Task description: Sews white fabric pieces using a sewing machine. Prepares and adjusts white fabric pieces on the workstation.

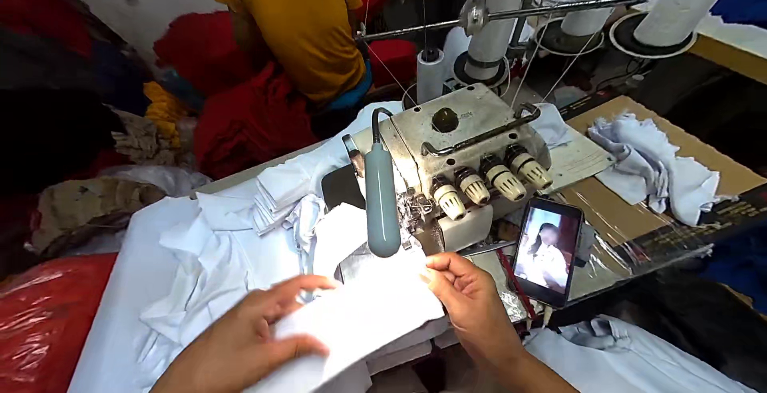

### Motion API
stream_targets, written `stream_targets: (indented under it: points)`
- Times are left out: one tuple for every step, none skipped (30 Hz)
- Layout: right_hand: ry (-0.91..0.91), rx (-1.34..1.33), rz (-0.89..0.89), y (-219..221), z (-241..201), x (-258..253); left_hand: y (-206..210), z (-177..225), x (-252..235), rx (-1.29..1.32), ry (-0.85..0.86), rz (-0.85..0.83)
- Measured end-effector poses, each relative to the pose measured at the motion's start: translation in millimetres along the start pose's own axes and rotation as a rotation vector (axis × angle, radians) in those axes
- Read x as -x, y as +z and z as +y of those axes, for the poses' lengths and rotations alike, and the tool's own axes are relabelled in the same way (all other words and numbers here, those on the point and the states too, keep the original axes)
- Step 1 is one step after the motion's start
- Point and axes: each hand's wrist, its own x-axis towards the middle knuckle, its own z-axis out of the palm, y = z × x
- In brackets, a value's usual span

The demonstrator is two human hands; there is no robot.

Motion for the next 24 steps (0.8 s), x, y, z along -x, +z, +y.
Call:
stream_targets:
  points:
    - [0.058,-0.032,0.018,4,-2,-3,7,5,-4,-0.217,0.0,0.244]
    - [0.111,-0.07,0.032,6,-4,-5,18,10,-10,-0.415,0.043,0.412]
    - [0.144,-0.088,0.043,7,-5,-6,35,15,-14,-0.512,0.124,0.478]
    - [0.159,-0.084,0.053,8,-6,-7,56,17,-16,-0.527,0.205,0.47]
    - [0.168,-0.065,0.061,7,-6,-7,79,17,-18,-0.507,0.276,0.433]
    - [0.177,-0.035,0.069,7,-7,-8,100,14,-21,-0.494,0.323,0.394]
    - [0.189,0.004,0.074,5,-8,-9,117,9,-23,-0.518,0.338,0.378]
    - [0.204,0.05,0.079,4,-10,-12,127,3,-24,-0.536,0.326,0.384]
    - [0.227,0.097,0.079,4,-13,-15,131,-2,-24,-0.544,0.312,0.398]
    - [0.244,0.139,0.079,4,-16,-18,131,-4,-26,-0.543,0.3,0.408]
    - [0.224,0.184,0.079,3,-17,-19,129,-3,-27,-0.543,0.293,0.41]
    - [0.146,0.234,0.073,2,-13,-19,127,-3,-28,-0.545,0.286,0.406]
    - [0.002,0.29,0.061,-1,-5,-17,124,-3,-30,-0.545,0.286,0.399]
    - [-0.188,0.351,0.047,-5,6,-15,121,-4,-31,-0.536,0.292,0.395]
    - [-0.366,0.404,0.03,-9,15,-13,120,-5,-32,-0.528,0.295,0.388]
    - [-0.506,0.459,0.008,-13,22,-11,118,-6,-32,-0.521,0.297,0.383]
    - [-0.606,0.526,-0.009,-16,27,-8,118,-7,-32,-0.515,0.299,0.381]
    - [-0.671,0.596,-0.013,-18,31,-5,118,-8,-31,-0.511,0.301,0.382]
    - [-0.714,0.655,-0.007,-20,36,-2,118,-9,-32,-0.505,0.303,0.384]
    - [-0.74,0.696,0.004,-21,41,0,118,-9,-32,-0.501,0.305,0.387]
    - [-0.755,0.728,0.013,-23,45,1,119,-9,-32,-0.499,0.305,0.386]
    - [-0.767,0.75,0.018,-23,48,2,118,-9,-32,-0.497,0.303,0.384]
    - [-0.778,0.761,0.021,-23,49,2,118,-9,-32,-0.49,0.308,0.383]
    - [-0.787,0.765,0.02,-23,49,2,117,-10,-32,-0.484,0.317,0.377]
